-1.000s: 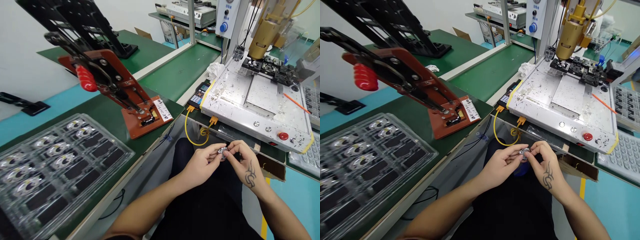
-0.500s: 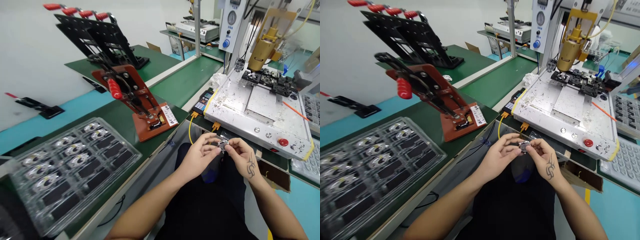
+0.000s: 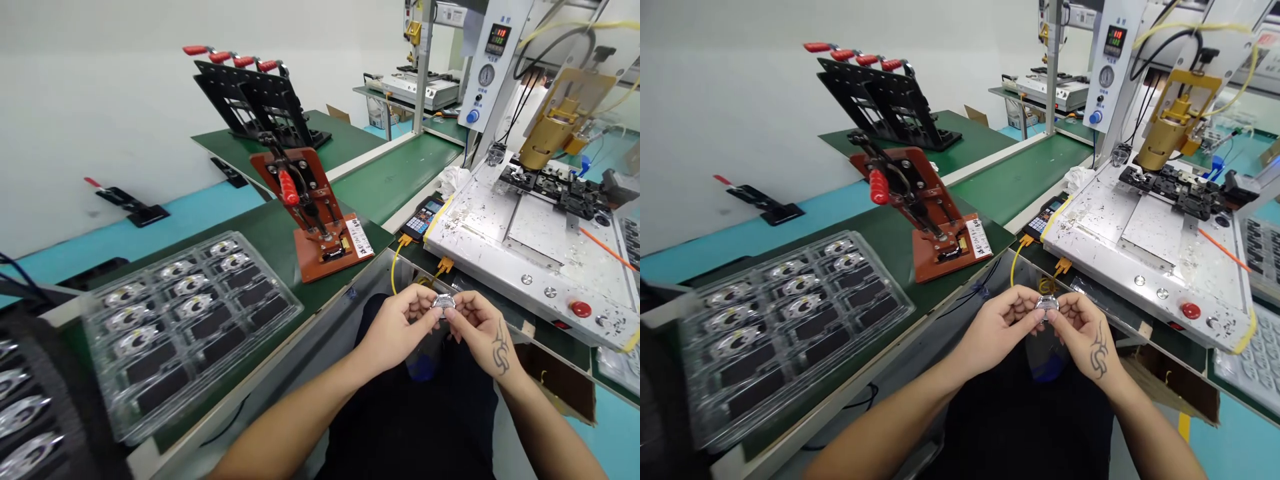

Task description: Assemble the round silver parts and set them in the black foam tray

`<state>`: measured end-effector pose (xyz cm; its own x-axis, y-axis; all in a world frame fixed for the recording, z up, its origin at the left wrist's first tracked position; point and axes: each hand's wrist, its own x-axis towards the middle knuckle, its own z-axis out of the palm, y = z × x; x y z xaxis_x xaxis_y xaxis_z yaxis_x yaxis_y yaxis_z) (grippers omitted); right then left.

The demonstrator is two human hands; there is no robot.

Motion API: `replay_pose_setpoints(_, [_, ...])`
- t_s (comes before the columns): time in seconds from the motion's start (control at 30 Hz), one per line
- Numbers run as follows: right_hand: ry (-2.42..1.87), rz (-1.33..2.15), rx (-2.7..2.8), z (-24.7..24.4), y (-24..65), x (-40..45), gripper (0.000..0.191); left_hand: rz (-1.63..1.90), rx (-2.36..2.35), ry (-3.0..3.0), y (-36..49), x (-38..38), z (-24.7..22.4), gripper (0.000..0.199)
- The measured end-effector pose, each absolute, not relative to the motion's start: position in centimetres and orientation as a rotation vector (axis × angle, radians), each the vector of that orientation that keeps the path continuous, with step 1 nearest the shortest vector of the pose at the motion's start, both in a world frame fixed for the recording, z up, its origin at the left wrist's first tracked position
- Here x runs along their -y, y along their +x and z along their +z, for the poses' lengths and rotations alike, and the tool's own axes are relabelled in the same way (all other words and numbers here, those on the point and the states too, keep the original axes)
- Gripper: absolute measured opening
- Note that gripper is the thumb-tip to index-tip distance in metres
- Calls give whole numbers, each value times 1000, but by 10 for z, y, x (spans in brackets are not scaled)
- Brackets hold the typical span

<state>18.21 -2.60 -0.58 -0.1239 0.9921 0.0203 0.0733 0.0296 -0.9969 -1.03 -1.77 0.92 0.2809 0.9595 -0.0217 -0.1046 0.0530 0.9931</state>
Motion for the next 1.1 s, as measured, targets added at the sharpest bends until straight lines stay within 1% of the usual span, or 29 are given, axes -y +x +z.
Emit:
replay_pose_setpoints(0.03, [-1161,1196,1431,-5,183,25,35,1020,-945,1235,-11,17,10,26])
replay_pose_setpoints(0.13, [-1050,982,1780,0,189,18,47,1015,-970,1296,-15,16,10,22])
replay_pose_setpoints(0.27, [-914,694,2164,12,194,7,44,1006,-1025,1389,-22,16,15,17])
replay_pose_setpoints(0.4, [-786,573,2249,22,188,-9,48,1016,-1097,1666,-44,12,44,17])
replay_pose_setpoints(0.47, [-772,527,2232,27,182,-19,44,1222,-1193,1900,-65,2,69,18])
replay_pose_setpoints(0.57, [-773,512,2171,33,171,-33,38,1690,-1316,2196,-106,-29,103,18])
replay_pose_setpoints(0.6, [-772,523,2149,35,168,-36,37,1763,-1312,2290,-120,-42,111,20])
replay_pose_setpoints(0.63, [-773,541,2127,35,166,-40,36,1763,-1289,2387,-133,-55,115,25])
replay_pose_setpoints(0.7, [-788,584,2089,34,162,-44,36,1541,-1258,2584,-151,-77,117,41])
replay_pose_setpoints(0.77, [-814,621,2060,32,160,-47,36,1348,-1254,2690,-159,-90,116,53])
replay_pose_setpoints(0.83, [-833,653,2045,31,155,-52,35,1391,-1264,2674,-158,-95,123,57])
replay_pose_setpoints(0.93, [-837,691,2046,34,139,-66,36,1708,-1270,2420,-154,-104,154,55])
replay_pose_setpoints(1.03, [-806,708,2078,36,115,-88,37,1834,-1253,2116,-168,-126,190,42])
replay_pose_setpoints(1.1, [-782,722,2101,31,102,-102,37,1835,-1275,2010,-191,-138,197,29])
